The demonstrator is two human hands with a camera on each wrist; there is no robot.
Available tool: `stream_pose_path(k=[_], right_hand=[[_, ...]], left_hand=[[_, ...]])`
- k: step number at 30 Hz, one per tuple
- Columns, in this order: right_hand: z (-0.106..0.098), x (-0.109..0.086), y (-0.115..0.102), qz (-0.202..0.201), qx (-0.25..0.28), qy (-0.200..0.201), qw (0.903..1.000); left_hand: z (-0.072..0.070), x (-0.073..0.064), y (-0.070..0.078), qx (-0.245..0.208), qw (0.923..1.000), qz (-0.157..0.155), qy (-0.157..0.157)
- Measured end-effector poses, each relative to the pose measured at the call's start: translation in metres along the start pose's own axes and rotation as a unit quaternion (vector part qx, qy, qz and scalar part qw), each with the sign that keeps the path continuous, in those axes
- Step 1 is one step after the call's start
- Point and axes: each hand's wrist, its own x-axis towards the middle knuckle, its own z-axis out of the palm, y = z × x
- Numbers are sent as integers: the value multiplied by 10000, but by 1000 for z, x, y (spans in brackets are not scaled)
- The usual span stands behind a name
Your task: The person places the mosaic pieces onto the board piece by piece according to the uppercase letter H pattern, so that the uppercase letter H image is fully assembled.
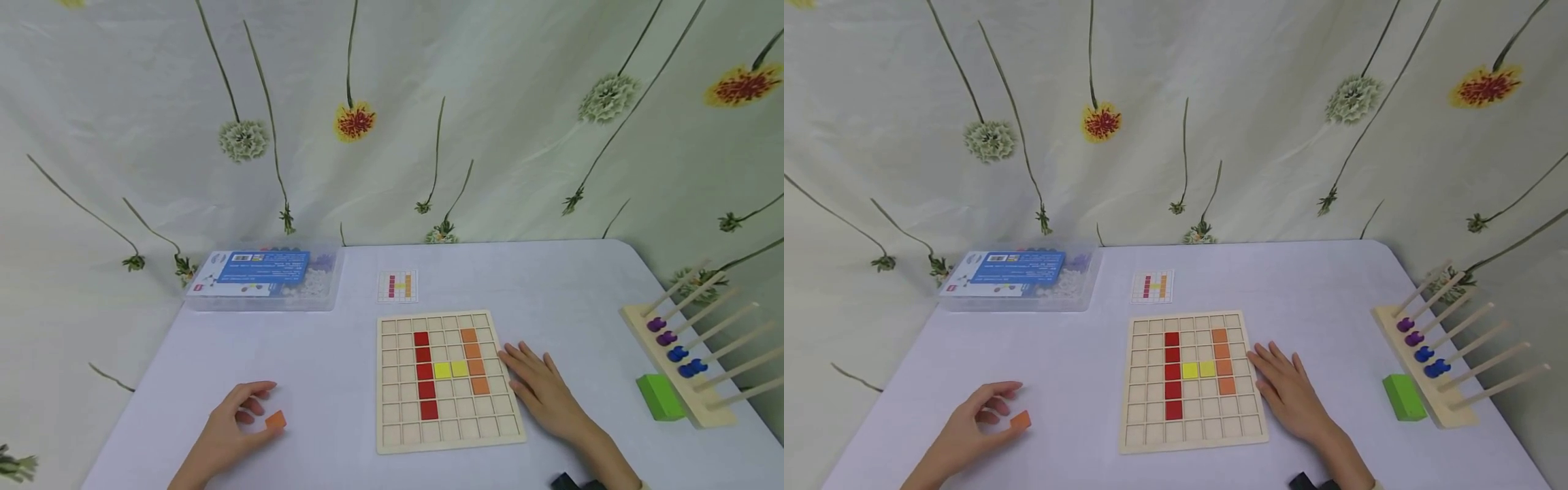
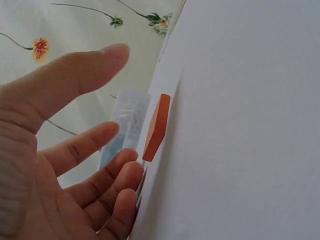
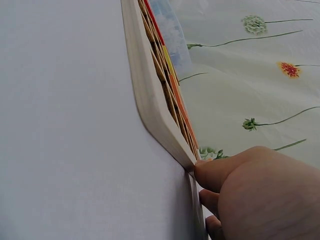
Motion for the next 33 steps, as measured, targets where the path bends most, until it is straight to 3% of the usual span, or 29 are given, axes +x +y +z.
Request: stream_pose_path(k=[4,9,18,33], right_hand=[[1,0,1,24,1,-21,10000],[1,0,0,118,12,-83,9999],[3,-1,2,67,-7,-5,10000],[3,-1,3,66,-3,8,10000]], left_hand=[[3,-2,-8,-62,9992,390,51],[5,-2,-12,20,9986,521,6],[4,-1,-11,275,9989,-64,-380],[4,0,-11,213,9983,-469,-285]])
